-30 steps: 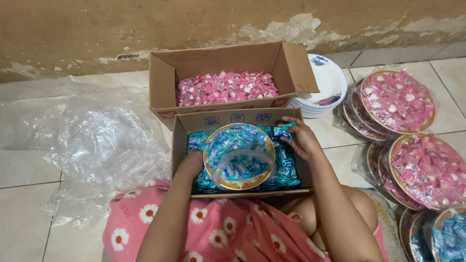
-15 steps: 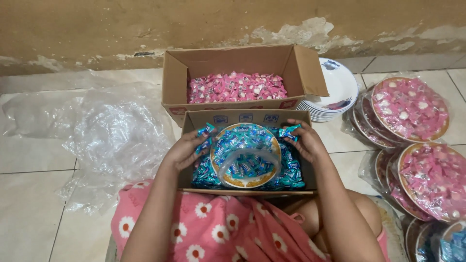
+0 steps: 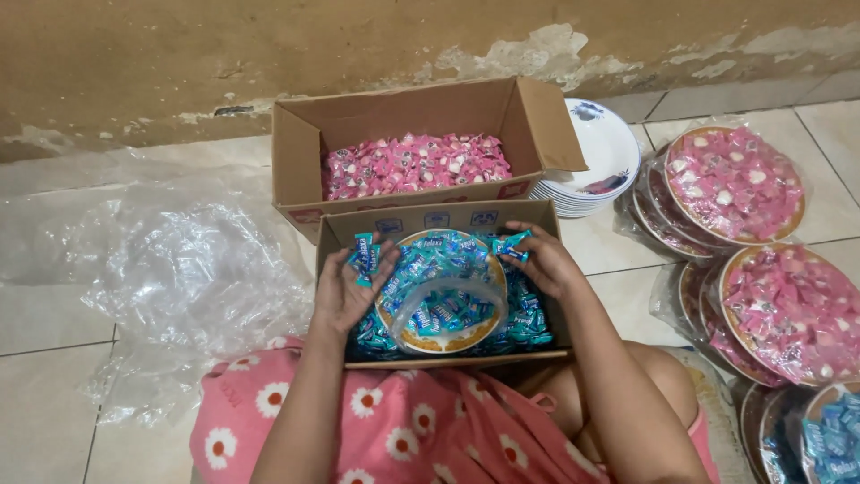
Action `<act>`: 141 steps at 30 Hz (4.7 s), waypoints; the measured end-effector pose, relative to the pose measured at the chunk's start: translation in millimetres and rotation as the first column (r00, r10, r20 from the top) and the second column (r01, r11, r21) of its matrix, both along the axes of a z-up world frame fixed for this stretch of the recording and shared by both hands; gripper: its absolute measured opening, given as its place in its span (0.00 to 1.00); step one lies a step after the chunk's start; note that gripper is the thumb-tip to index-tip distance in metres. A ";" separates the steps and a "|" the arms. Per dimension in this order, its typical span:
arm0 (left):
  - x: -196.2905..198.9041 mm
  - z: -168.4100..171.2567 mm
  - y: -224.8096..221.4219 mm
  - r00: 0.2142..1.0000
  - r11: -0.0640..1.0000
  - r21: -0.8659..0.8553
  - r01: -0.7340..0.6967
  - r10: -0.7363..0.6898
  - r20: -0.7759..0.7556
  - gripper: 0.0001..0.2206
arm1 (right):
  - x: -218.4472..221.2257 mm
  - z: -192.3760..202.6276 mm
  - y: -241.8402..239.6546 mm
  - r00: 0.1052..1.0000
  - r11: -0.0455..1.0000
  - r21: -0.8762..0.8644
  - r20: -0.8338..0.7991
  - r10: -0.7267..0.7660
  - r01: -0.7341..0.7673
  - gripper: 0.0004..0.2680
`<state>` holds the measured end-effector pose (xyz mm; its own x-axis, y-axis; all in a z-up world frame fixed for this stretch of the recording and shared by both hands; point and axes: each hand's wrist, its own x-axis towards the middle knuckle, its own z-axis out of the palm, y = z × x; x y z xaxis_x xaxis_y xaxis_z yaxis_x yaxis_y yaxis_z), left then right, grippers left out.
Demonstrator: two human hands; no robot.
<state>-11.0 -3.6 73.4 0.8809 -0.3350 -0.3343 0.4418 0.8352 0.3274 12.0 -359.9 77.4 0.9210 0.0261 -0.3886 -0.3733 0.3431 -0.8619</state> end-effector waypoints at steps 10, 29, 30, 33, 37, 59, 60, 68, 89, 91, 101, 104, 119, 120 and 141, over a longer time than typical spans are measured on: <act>-8.8 25.4 -8.0 0.999 0.999 0.028 -0.037 0.038 -0.029 0.33 | -21.1 31.8 12.0 0.977 0.959 0.195 0.100 0.191 -0.207 0.20; -20.3 4.0 -26.5 0.956 0.900 0.398 0.175 -0.252 0.150 0.19 | -60.0 96.2 21.0 0.813 0.813 -0.281 0.151 0.563 -0.511 0.18; -23.0 0.9 -33.4 0.897 0.804 0.537 0.254 -0.403 0.179 0.16 | -60.4 102.3 18.2 0.874 0.881 -0.216 0.163 0.459 -0.422 0.19; -33.8 49.2 -58.3 0.734 0.571 0.764 0.301 -0.650 0.197 0.15 | -48.1 89.5 5.4 0.934 0.944 -0.170 0.174 0.313 -0.284 0.19; -35.8 41.6 -84.2 0.498 0.188 0.981 0.055 -0.856 0.136 0.16 | -44.1 80.1 2.7 0.957 0.960 -0.146 0.133 0.257 -0.238 0.19; -77.8 19.9 -13.1 0.877 -0.251 0.967 0.047 -0.453 -0.160 0.11 | -49.6 -10.5 8.3 0.856 0.679 -0.539 -0.184 0.483 -0.499 0.10; -73.5 19.6 -10.3 0.928 -0.137 0.991 0.012 -0.368 -0.062 0.10 | -43.7 -12.0 3.9 0.898 0.768 -0.474 -0.141 0.417 -0.431 0.10; -82.6 21.2 -15.6 0.904 -0.081 0.992 -0.101 -0.424 0.057 0.11 | -85.8 20.1 -7.1 0.974 0.907 -0.357 -0.072 0.213 -0.225 0.08; -88.0 -11.3 -6.9 0.925 -0.066 0.981 -0.182 -0.351 0.148 0.04 | -134.5 2.1 25.7 0.963 0.180 -0.984 0.047 0.265 -0.001 0.09; -101.3 -1.8 -17.5 0.923 -0.262 0.933 -0.247 -0.357 0.144 0.01 | -134.1 -3.8 26.7 0.950 0.129 -0.988 0.117 0.289 0.083 0.09; -110.1 33.2 -15.4 0.986 0.214 0.977 0.018 -0.165 0.018 0.15 | -131.2 46.1 23.6 0.991 0.955 -0.293 -0.131 0.001 -0.039 0.10; -116.4 47.5 -13.6 0.995 0.492 0.869 0.053 -0.095 -0.008 0.16 | -139.6 55.5 19.7 0.987 0.983 -0.168 -0.157 0.047 -0.073 0.12; -141.4 57.2 -0.9 0.918 -0.147 0.977 -0.152 -0.389 0.084 0.08 | -168.3 99.5 29.1 0.979 0.602 -0.780 -0.067 0.190 -0.170 0.08; -144.4 49.4 1.6 0.913 -0.074 0.996 -0.046 -0.408 0.012 0.09 | -178.4 112.8 38.2 0.979 0.770 -0.605 -0.094 0.181 -0.200 0.08; -54.0 63.9 -12.2 0.949 -0.012 0.998 0.058 -0.311 -0.059 0.14 | -252.1 142.7 10.2 0.869 0.364 -0.885 -0.084 0.488 -0.289 0.06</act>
